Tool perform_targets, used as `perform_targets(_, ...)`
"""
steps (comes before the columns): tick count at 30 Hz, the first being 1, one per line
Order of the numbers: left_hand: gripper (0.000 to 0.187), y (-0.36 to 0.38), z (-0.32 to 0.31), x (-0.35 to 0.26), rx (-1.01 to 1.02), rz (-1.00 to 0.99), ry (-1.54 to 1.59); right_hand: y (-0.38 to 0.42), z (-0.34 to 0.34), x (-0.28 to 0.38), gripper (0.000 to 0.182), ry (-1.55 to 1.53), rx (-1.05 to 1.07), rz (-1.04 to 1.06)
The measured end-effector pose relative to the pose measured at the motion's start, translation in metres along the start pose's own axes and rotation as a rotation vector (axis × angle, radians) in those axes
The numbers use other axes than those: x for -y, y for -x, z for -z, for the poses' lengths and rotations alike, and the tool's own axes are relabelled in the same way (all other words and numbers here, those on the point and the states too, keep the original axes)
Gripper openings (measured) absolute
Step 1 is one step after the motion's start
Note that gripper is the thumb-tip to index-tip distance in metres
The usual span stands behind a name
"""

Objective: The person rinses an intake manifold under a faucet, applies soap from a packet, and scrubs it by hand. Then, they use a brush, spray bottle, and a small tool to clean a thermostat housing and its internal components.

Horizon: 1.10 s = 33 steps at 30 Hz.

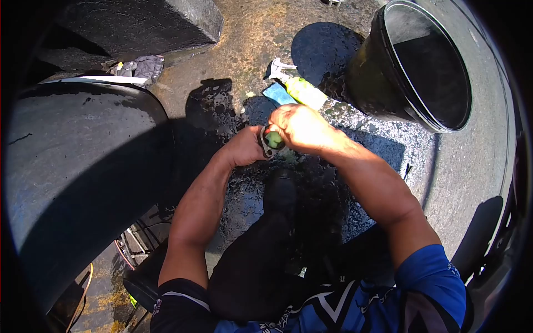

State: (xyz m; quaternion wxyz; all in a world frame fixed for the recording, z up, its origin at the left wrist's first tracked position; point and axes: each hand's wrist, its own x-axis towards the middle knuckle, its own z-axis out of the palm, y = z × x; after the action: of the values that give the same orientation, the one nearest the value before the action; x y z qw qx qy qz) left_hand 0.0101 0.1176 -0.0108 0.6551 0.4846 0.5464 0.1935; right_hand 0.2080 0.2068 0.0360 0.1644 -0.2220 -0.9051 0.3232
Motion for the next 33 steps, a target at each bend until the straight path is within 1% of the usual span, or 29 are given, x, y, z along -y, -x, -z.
perform_targets(1,0.037,0.0,0.004,0.002,-0.019,0.027,0.043,-0.002,0.018,-0.011,0.005,-0.065,-0.155,-0.02)
perform_targets(2,0.038,0.001,0.006,0.003,-0.035,0.057,0.093,-0.002,0.018,-0.021,0.004,-0.024,-0.226,-0.068)
perform_targets(3,0.04,0.001,0.006,0.001,-0.047,0.083,0.136,0.002,0.008,-0.012,0.004,-0.065,-0.122,-0.092)
perform_targets(4,0.038,0.0,0.002,0.001,-0.105,0.056,0.018,0.001,-0.004,0.002,0.004,-0.094,-0.033,-0.11)
perform_targets(5,0.036,0.0,-0.003,0.002,-0.126,0.03,-0.033,-0.001,-0.01,0.01,0.004,-0.127,0.055,-0.128)
perform_targets(6,0.035,0.0,-0.008,0.006,-0.188,0.034,-0.01,-0.004,-0.004,0.002,0.004,-0.109,0.045,-0.187)
perform_targets(7,0.034,0.002,-0.011,0.008,-0.251,0.044,0.02,-0.009,0.011,-0.009,0.011,-0.116,-0.07,-0.171)
perform_targets(9,0.035,-0.002,-0.007,0.012,-0.267,-0.026,0.08,-0.008,0.008,-0.011,0.014,-0.1,-0.062,-0.198)
perform_targets(10,0.032,-0.005,-0.007,0.017,-0.251,-0.026,0.029,-0.004,-0.006,-0.003,0.013,-0.079,-0.012,-0.156)
perform_targets(11,0.032,-0.001,-0.006,0.008,-0.24,0.001,0.011,-0.002,-0.018,0.007,0.013,-0.059,0.034,-0.115)
perform_targets(12,0.032,0.006,-0.008,0.002,-0.228,0.031,-0.002,-0.005,-0.018,-0.001,0.011,-0.07,0.124,-0.133)
perform_targets(13,0.033,0.009,-0.011,-0.001,-0.212,0.064,-0.01,-0.008,-0.015,-0.004,0.01,-0.083,0.108,-0.097)
perform_targets(14,0.034,0.008,-0.005,0.011,-0.152,0.008,0.141,-0.012,-0.013,-0.006,0.01,-0.099,0.096,-0.063)
perform_targets(15,0.035,0.01,0.003,0.023,-0.063,0.032,0.288,-0.014,-0.013,-0.006,0.009,-0.117,0.086,-0.022)
perform_targets(17,0.038,0.015,0.014,0.021,0.113,0.072,0.57,-0.016,-0.011,-0.005,0.01,-0.086,0.12,0.064)
perform_targets(18,0.039,0.016,0.011,0.02,0.104,0.038,0.497,-0.015,-0.007,-0.006,0.009,-0.078,0.14,0.088)
perform_targets(19,0.038,0.017,0.009,0.02,0.079,0.049,0.423,-0.016,-0.001,-0.003,0.008,-0.074,0.161,0.111)
perform_targets(20,0.038,0.018,0.008,0.024,0.053,0.062,0.348,-0.019,0.017,-0.006,0.005,-0.084,0.059,0.083)
perform_targets(21,0.037,0.021,0.007,0.028,0.027,0.079,0.278,-0.02,0.032,-0.012,0.007,-0.097,-0.038,0.054)
perform_targets(23,0.035,0.019,0.002,0.04,-0.054,0.06,0.211,-0.02,0.037,-0.019,0.003,-0.096,-0.085,-0.076)
perform_targets(25,0.034,0.014,-0.006,0.036,-0.122,0.049,0.081,-0.015,0.007,-0.002,0.003,-0.119,0.12,-0.146)
perform_targets(26,0.034,0.014,-0.011,0.033,-0.162,0.026,0.09,-0.016,0.006,-0.002,0.002,-0.146,0.107,-0.108)
perform_targets(29,0.036,0.014,-0.013,0.021,-0.309,-0.059,0.025,-0.017,0.016,-0.012,0.004,-0.21,0.093,-0.369)
perform_targets(30,0.036,0.013,-0.015,0.008,-0.364,0.012,-0.095,-0.013,-0.006,-0.022,0.005,-0.313,0.034,-0.377)
perform_targets(31,0.036,0.012,-0.017,0.007,-0.401,-0.011,-0.123,-0.013,-0.015,-0.006,0.006,-0.143,0.118,-0.407)
perform_targets(33,0.034,0.01,-0.022,0.016,-0.466,-0.065,-0.188,-0.013,-0.012,0.001,0.008,-0.202,0.232,-0.375)
